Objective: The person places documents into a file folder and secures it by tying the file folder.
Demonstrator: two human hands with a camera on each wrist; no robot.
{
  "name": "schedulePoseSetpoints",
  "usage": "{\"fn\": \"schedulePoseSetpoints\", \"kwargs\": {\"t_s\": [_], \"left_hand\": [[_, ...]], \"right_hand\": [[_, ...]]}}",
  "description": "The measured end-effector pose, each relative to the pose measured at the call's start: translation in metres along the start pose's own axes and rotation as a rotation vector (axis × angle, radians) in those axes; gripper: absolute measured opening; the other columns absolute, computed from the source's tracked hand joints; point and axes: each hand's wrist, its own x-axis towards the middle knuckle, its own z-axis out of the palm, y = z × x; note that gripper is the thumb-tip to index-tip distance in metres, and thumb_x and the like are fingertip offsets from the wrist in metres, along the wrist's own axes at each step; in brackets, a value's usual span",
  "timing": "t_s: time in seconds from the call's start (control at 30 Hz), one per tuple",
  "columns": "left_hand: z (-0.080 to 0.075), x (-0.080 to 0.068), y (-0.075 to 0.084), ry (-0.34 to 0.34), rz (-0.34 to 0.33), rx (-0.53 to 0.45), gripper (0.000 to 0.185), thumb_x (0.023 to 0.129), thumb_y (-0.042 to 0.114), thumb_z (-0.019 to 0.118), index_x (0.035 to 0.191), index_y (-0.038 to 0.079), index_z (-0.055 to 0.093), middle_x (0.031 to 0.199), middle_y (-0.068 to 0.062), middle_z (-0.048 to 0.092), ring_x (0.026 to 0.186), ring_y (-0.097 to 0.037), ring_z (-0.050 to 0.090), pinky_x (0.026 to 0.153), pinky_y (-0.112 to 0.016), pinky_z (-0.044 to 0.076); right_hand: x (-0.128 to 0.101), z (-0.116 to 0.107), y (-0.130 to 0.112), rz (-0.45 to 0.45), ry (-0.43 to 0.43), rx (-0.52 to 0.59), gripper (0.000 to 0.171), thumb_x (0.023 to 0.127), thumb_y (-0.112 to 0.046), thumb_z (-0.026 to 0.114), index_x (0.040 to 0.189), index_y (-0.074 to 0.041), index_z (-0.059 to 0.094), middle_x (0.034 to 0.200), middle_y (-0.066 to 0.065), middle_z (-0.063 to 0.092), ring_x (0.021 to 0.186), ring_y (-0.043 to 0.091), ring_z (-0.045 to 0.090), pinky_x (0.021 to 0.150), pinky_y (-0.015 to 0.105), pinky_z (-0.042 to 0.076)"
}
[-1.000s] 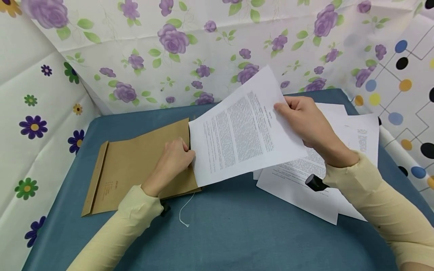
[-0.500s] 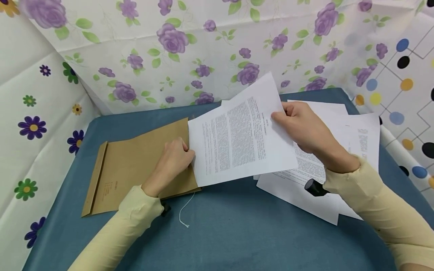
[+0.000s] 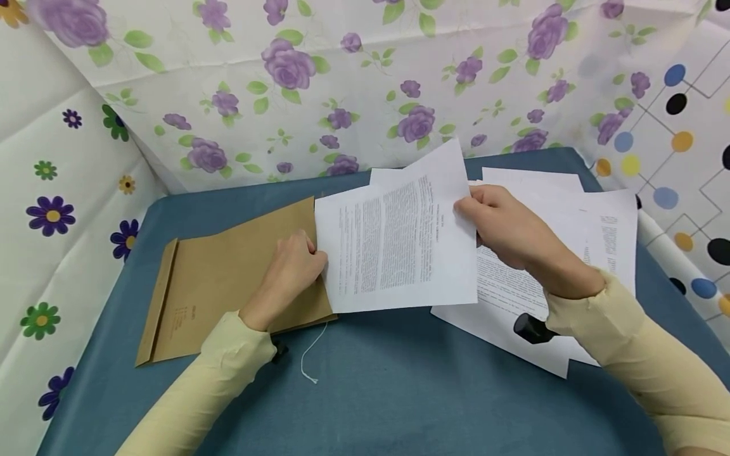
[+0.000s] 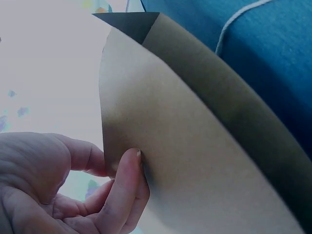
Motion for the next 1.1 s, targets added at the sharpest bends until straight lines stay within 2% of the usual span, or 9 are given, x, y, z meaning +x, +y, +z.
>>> {"fn": "schedulePoseSetpoints", "kwargs": {"t_s": [0.3,0.5,0.6,0.83,0.97,1.1], "left_hand": [[0.000,-0.001,0.000,0.011,0.011,0.013,0.005,0.086,0.005,0.053,0.084,0.001,0.053,0.076,-0.014,0.056,0.055,-0.023,0.049,0.049,-0.028,0.031],[0.001,0.001,0.000,0.017,-0.002,-0.003,0.008,0.085,0.003,0.052,0.078,0.003,0.049,0.066,-0.009,0.051,0.048,-0.017,0.040,0.046,-0.027,0.025],[0.002,0.002,0.001,0.018,-0.001,0.002,0.010,0.085,0.003,0.051,0.075,0.004,0.048,0.061,-0.007,0.048,0.046,-0.016,0.036,0.046,-0.026,0.022],[0.001,-0.001,0.000,0.013,-0.002,0.008,0.008,0.086,0.003,0.053,0.079,0.004,0.049,0.064,-0.008,0.048,0.047,-0.016,0.038,0.046,-0.027,0.024],[0.002,-0.001,-0.002,0.025,0.012,0.008,0.016,0.085,0.002,0.051,0.071,0.007,0.044,0.057,-0.003,0.039,0.044,-0.014,0.030,0.045,-0.026,0.020],[0.003,-0.001,-0.003,0.045,0.026,0.013,0.020,0.084,0.000,0.049,0.068,0.008,0.040,0.056,0.001,0.029,0.045,-0.012,0.021,0.045,-0.026,0.016]], "right_hand": [[0.002,0.007,0.002,0.007,-0.094,0.093,0.045,0.107,-0.008,0.029,0.142,0.013,0.047,0.136,0.028,0.059,0.099,0.027,0.074,0.081,0.038,0.060],[-0.005,0.012,0.003,0.040,-0.129,0.161,0.044,0.103,-0.005,0.030,0.140,0.016,0.045,0.134,0.028,0.059,0.099,0.025,0.073,0.078,0.037,0.061],[-0.004,0.015,0.006,0.054,-0.130,0.164,0.043,0.103,-0.004,0.031,0.138,0.017,0.046,0.133,0.027,0.060,0.098,0.026,0.073,0.076,0.037,0.061],[0.006,0.017,0.009,0.079,-0.172,0.173,0.040,0.101,-0.003,0.032,0.130,0.019,0.049,0.124,0.026,0.066,0.092,0.029,0.075,0.075,0.039,0.061],[0.010,0.011,0.008,0.099,-0.219,0.161,0.040,0.100,-0.003,0.030,0.128,0.020,0.048,0.120,0.024,0.069,0.087,0.031,0.076,0.076,0.042,0.061],[0.014,0.000,0.005,0.127,-0.223,0.116,0.043,0.101,-0.005,0.029,0.130,0.020,0.048,0.117,0.021,0.071,0.085,0.029,0.076,0.074,0.041,0.061]]}}
